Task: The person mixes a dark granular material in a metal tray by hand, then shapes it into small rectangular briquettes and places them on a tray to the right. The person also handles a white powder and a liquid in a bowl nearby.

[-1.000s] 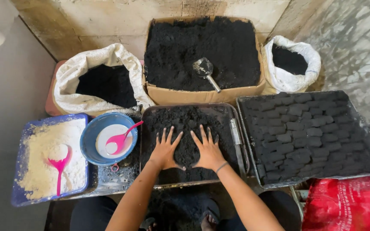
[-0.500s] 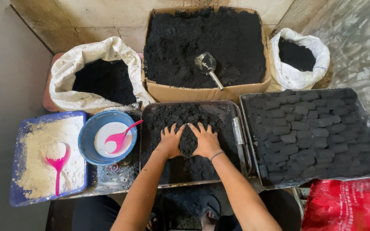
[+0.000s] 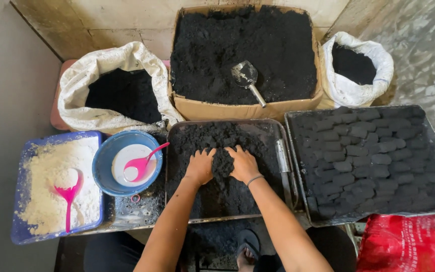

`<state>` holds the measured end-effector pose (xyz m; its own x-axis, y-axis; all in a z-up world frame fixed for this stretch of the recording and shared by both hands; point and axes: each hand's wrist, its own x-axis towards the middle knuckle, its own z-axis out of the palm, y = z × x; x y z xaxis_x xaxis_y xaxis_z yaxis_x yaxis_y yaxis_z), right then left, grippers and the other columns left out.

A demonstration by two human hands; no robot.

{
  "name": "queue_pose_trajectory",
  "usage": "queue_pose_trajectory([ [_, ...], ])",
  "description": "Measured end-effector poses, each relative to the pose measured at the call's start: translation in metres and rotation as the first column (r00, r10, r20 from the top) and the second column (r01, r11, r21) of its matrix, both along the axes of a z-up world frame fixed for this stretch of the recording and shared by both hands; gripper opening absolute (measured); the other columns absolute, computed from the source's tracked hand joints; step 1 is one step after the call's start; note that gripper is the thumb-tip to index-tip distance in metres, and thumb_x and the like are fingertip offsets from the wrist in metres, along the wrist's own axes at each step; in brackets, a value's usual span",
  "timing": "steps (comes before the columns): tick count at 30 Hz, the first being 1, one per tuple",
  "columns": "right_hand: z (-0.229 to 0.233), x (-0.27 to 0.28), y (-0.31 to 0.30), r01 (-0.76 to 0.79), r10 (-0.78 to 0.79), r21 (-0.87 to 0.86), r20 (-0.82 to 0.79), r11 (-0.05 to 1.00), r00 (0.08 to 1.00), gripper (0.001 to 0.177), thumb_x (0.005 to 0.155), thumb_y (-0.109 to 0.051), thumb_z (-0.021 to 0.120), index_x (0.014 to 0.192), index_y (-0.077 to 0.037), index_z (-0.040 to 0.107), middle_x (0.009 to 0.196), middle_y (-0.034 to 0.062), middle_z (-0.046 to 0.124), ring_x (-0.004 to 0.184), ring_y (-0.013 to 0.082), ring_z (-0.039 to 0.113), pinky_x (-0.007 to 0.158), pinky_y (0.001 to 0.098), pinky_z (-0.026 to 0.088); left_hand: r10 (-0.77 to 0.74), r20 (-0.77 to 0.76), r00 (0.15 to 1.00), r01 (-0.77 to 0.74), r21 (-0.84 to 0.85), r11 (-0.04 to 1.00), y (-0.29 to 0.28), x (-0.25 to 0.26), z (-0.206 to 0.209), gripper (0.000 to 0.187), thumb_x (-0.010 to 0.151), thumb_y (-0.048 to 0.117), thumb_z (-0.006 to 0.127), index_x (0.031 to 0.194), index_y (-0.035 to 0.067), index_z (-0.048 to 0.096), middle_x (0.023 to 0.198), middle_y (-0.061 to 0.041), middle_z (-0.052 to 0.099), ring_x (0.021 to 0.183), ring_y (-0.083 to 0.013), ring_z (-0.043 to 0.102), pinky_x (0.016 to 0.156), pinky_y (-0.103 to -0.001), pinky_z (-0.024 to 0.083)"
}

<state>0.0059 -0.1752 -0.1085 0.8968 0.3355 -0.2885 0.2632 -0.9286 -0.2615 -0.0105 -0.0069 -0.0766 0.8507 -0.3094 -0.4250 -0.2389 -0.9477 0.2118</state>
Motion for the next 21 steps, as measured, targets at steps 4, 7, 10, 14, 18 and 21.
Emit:
queue_pose_trajectory([
  [4, 0.001, 0.001, 0.007, -0.009, 0.008, 0.013, 0.016, 1.0, 1.0, 0.071, 0.067, -0.018, 0.069, 0.13, -0.008, 0.038, 0.124, 0.0244, 0.041, 0.104, 0.0466, 0.047, 0.088, 0.0477, 0.044, -0.011, 0.069, 0.998, 0.009, 0.035, 0.999, 0.001, 0.01, -0.04, 0.069, 0.075, 0.023, 0.058, 0.136, 0.012, 0.028, 0.112, -0.014, 0.052, 0.105, -0.0328, 0.05, 0.087, -0.044, 0.044],
  [7, -0.025, 0.006, 0.005, -0.028, 0.029, -0.011, 0.075, 1.0, 0.997, 0.072, 0.062, -0.022, 0.072, 0.127, -0.014, 0.041, 0.121, 0.0172, 0.045, 0.101, 0.0422, 0.05, 0.085, 0.0433, 0.047, -0.027, 0.085, 0.996, 0.023, 0.048, 0.999, 0.001, 0.01, -0.033, 0.068, 0.071, 0.025, 0.064, 0.131, 0.013, 0.036, 0.104, -0.011, 0.057, 0.094, -0.0301, 0.056, 0.079, -0.042, 0.049],
  [10, -0.028, -0.002, 0.002, -0.02, 0.024, -0.025, 0.168, 0.999, 0.986, 0.059, 0.069, -0.015, 0.067, 0.124, -0.007, 0.047, 0.117, 0.0222, 0.05, 0.098, 0.0437, 0.051, 0.082, 0.0427, 0.048, 0.026, 0.12, 0.992, -0.025, -0.008, 1.0, 0.0, 0.008, -0.03, 0.039, 0.077, 0.016, 0.051, 0.116, 0.014, 0.05, 0.094, -0.007, 0.062, 0.086, -0.0257, 0.062, 0.075, -0.036, 0.052],
  [14, -0.019, 0.003, -0.004, -0.052, 0.043, 0.05, 0.171, 0.997, 0.984, 0.048, 0.07, -0.016, 0.061, 0.116, -0.013, 0.053, 0.11, 0.014, 0.055, 0.088, 0.0347, 0.058, 0.077, 0.0404, 0.052, 0.037, 0.103, 0.994, -0.032, -0.05, 0.998, 0.005, 0.006, -0.014, 0.027, 0.075, 0.015, 0.049, 0.1, 0.008, 0.056, 0.082, -0.012, 0.066, 0.078, -0.033, 0.065, 0.067, -0.041, 0.053],
  [18, 0.022, 0.003, -0.002, -0.058, 0.048, 0.08, 0.117, 0.995, 0.992, 0.045, 0.072, -0.001, 0.052, 0.115, -0.013, 0.054, 0.102, 0.0154, 0.059, 0.081, 0.0321, 0.063, 0.07, 0.0374, 0.055, 0.027, 0.093, 0.995, -0.02, -0.083, 0.996, 0.014, 0.007, -0.03, 0.035, 0.072, 0.015, 0.053, 0.106, 0.007, 0.052, 0.083, -0.014, 0.066, 0.077, -0.0349, 0.065, 0.066, -0.043, 0.054],
  [21, 0.037, 0.011, -0.007, -0.007, -0.003, 0.094, 0.108, 0.996, 0.994, 0.047, 0.072, 0.001, 0.048, 0.116, -0.014, 0.054, 0.098, 0.0142, 0.06, 0.084, 0.0322, 0.063, 0.072, 0.039, 0.055, 0.04, 0.136, 0.99, -0.031, -0.068, 0.997, 0.017, 0.008, 0.006, 0.039, 0.075, 0.011, 0.05, 0.114, 0.006, 0.047, 0.087, -0.015, 0.065, 0.081, -0.0348, 0.064, 0.07, -0.042, 0.053],
])
